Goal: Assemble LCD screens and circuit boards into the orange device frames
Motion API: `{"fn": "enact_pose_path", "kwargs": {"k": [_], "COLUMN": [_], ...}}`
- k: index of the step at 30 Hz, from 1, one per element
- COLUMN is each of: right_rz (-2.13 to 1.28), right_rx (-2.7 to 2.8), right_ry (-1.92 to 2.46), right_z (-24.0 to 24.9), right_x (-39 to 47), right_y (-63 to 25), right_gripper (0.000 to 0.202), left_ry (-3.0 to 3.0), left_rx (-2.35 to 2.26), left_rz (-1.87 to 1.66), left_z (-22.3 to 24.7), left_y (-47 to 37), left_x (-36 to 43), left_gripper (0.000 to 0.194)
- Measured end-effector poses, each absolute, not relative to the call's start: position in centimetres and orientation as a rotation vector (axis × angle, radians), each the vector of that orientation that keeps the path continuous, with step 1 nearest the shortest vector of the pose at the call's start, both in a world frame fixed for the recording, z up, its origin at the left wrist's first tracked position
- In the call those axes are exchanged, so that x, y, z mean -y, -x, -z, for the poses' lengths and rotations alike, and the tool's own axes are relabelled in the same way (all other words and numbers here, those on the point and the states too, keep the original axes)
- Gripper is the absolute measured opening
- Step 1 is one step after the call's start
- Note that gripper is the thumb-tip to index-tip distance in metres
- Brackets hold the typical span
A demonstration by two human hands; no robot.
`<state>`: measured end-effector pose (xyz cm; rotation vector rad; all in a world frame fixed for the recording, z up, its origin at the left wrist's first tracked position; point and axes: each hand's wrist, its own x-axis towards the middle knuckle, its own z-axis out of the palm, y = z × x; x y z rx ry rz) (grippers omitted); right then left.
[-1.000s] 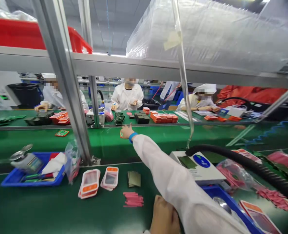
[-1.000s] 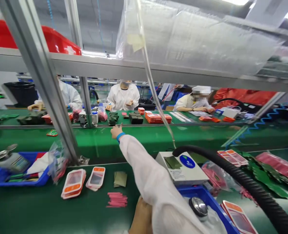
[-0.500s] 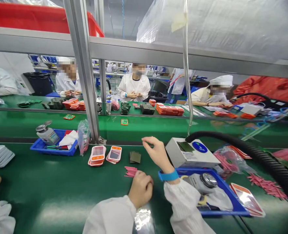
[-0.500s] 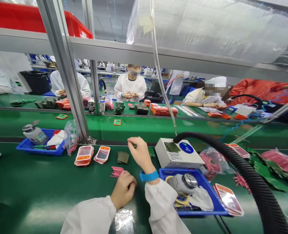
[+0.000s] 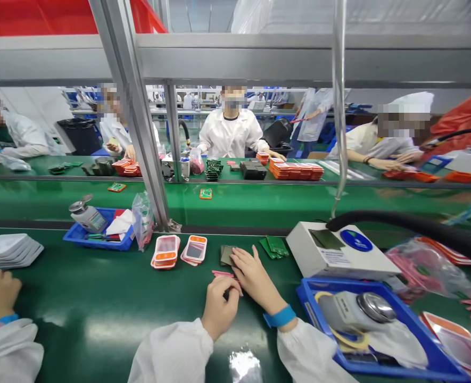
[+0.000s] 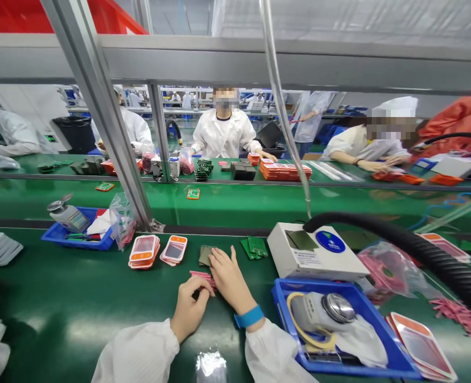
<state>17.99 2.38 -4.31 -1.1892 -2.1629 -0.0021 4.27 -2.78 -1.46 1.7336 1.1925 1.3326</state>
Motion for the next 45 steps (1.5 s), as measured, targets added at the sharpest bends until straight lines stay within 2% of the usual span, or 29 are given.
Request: {"fn": "enact_pose_path", "kwargs": {"k": [10,15,17,19,21,25,28,32,38,41,45], "right_rz": [0.187,0.315,0.361,0.392,0.416,0.472,0.481,0.358,-0.127,-0.134,-0.112], "right_rx": [2.112,1.919,1.844,1.803,1.818,1.904,1.910,1.936,1.596,1.498,1.553], "right_ry": [1.052,0.992,0.956,0.916,0.857,0.719,0.685,0.657,0.734,0.763,0.778], "right_z": [3.5,2.6,2.1,1.5,1.0,0.1,-0.5,-1.5,-2.4,-2.8,-3.2], "right_x": [-2.4,-2.0,-1.4,-0.4,0.6,2.1,2.4,2.9,4.3,4.4,4.2], "right_y": [-18.1,-18.2,-18.1,-17.6,-17.0,-15.9,-15.6,-15.7,-16.2,-16.2,-16.1], "right_gripper": [0.031,0.042,0.052,0.058,0.056,0.033,0.024,0.027,0.035,0.051,0.047], "left_ry": [-1.153,-0.868,-0.762,-0.679,-0.615,-0.545,-0.550,-0.584,-0.634,-0.685,-0.732], "left_rx": [-1.159,-0.980,-0.869,-0.747,-0.622,-0.436,-0.394,-0.361,-0.336,-0.346,-0.383], "left_rz": [-1.333,-1.208,-1.112,-0.992,-0.880,-0.820,-0.829,-0.815,-0.676,-0.586,-0.511], "left_z": [0.6,-0.6,-1.4,-1.9,-2.2,-2.0,-1.7,-1.8,-2.6,-3.0,-3.2], "left_y": [-3.2,-2.8,-2.3,-1.7,-1.2,-0.4,0.1,0.7,0.7,0.3,0.0], "left_x": [1.2,0.7,0.6,0.6,0.8,1.4,1.5,1.2,0.9,0.8,0.6], "left_gripper": [0.010,0.004,0.014,0.034,0.047,0.046,0.047,0.044,0.052,0.054,0.049]}}
